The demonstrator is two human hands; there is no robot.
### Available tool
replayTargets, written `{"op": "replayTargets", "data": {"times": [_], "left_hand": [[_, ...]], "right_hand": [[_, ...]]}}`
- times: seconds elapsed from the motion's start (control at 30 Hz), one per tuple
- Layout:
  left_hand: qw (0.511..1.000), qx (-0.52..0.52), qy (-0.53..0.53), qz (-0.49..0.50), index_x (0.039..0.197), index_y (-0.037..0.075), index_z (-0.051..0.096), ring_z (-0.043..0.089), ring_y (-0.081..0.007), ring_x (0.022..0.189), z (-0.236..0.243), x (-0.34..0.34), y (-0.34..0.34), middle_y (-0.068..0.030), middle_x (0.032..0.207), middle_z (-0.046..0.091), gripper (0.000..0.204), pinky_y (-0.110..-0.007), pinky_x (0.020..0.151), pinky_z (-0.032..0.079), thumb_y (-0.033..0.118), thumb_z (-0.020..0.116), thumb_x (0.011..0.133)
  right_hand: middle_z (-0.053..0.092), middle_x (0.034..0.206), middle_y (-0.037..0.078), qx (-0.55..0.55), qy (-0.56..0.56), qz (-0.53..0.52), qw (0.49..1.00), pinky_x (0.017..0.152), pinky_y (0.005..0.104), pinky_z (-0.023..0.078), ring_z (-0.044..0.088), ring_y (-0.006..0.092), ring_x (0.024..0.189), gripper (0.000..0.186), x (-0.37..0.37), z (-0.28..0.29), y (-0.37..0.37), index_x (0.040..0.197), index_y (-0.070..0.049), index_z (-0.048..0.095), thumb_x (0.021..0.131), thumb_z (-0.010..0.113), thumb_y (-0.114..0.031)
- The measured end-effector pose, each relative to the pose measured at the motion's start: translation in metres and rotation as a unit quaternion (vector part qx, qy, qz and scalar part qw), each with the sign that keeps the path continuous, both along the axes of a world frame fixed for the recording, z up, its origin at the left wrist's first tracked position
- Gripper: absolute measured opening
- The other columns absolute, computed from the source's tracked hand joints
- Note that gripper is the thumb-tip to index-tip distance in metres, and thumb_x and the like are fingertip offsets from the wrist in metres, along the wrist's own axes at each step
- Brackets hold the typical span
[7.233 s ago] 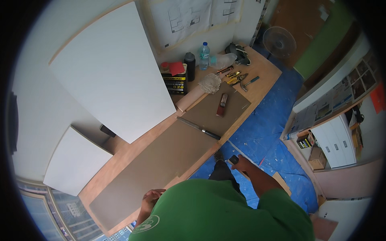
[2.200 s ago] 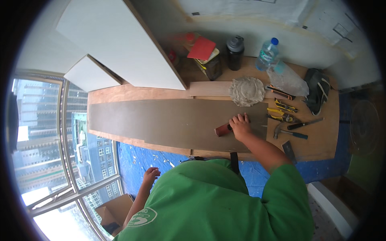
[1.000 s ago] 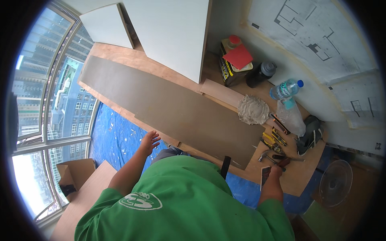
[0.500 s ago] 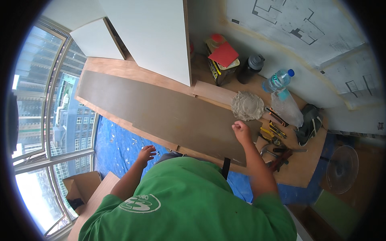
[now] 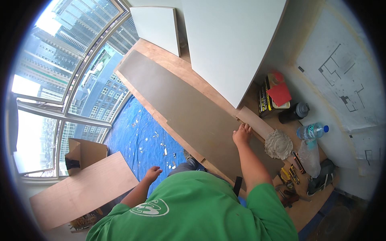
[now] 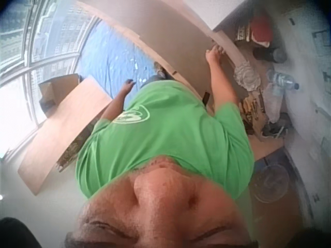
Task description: The person wipes a wooden board with a cloth, then retrieves a ruler and pencil from a drawer. They place the ruler on the board and mark measurements with the pencil.
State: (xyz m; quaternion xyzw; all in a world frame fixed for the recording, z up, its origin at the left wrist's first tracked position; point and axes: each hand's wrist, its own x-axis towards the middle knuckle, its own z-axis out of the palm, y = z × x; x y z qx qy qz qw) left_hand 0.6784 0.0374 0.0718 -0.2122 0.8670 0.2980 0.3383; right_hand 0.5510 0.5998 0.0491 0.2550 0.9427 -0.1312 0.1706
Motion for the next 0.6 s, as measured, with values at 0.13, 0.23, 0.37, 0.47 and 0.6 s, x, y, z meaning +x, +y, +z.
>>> {"op": "replayTargets", "data": {"times": [0.13,0.23,0.37,0.47,0.6], "left_hand": [[0.997,-0.068,-0.044,-0.012,0.130,0.001,0.068,0.070,-0.0356,0.116,-0.002,0.043,-0.038,-0.0215,0.122,0.073,0.059,-0.043,0.100,0.054,0.043,0.075,0.089],[0.995,-0.090,-0.037,-0.038,0.129,0.002,0.069,0.070,-0.0361,0.116,0.002,0.041,-0.043,-0.0216,0.122,0.073,0.059,-0.042,0.100,0.054,0.043,0.075,0.088],[0.998,-0.040,0.035,-0.033,0.129,0.002,0.069,0.070,-0.0348,0.116,0.020,-0.011,-0.015,-0.0201,0.123,0.073,0.053,-0.042,0.099,0.054,0.038,0.073,0.091],[0.992,0.016,0.111,-0.061,0.132,0.002,0.067,0.071,-0.0334,0.114,0.055,-0.077,0.039,-0.0187,0.125,0.073,0.052,-0.043,0.100,0.054,0.036,0.072,0.093],[0.923,0.128,0.244,-0.268,0.143,0.006,0.059,0.061,-0.0337,0.128,0.146,-0.156,0.142,-0.0173,0.139,0.063,0.064,-0.045,0.109,0.048,0.037,0.076,0.089]], "right_hand": [[0.061,0.137,0.016,-0.058,0.013,-0.012,0.998,0.113,0.0478,0.043,0.050,0.0369,0.132,0.064,-0.011,0.021,0.021,0.134,-0.003,0.064,0.084,0.081,-0.039],[0.069,0.114,0.017,-0.165,0.128,-0.010,0.978,0.099,0.0434,0.051,0.062,0.0351,0.110,0.048,-0.005,0.025,0.033,0.113,-0.003,0.069,0.080,0.084,-0.034],[0.065,0.087,0.017,-0.258,0.109,0.024,0.959,0.075,0.0420,0.051,0.064,0.0331,0.080,0.036,-0.001,0.062,0.037,0.086,0.000,0.062,0.079,0.085,-0.027],[0.058,0.077,0.015,-0.257,0.241,0.096,0.931,0.070,0.0410,0.046,0.056,0.0268,0.074,0.036,0.013,0.118,0.012,0.080,0.001,0.056,0.082,0.083,-0.023],[0.061,0.087,0.015,-0.242,0.347,0.165,0.891,0.072,0.0457,0.050,0.062,0.0380,0.081,0.027,0.028,0.194,-0.035,0.087,-0.002,0.062,0.083,0.081,-0.020]]}}
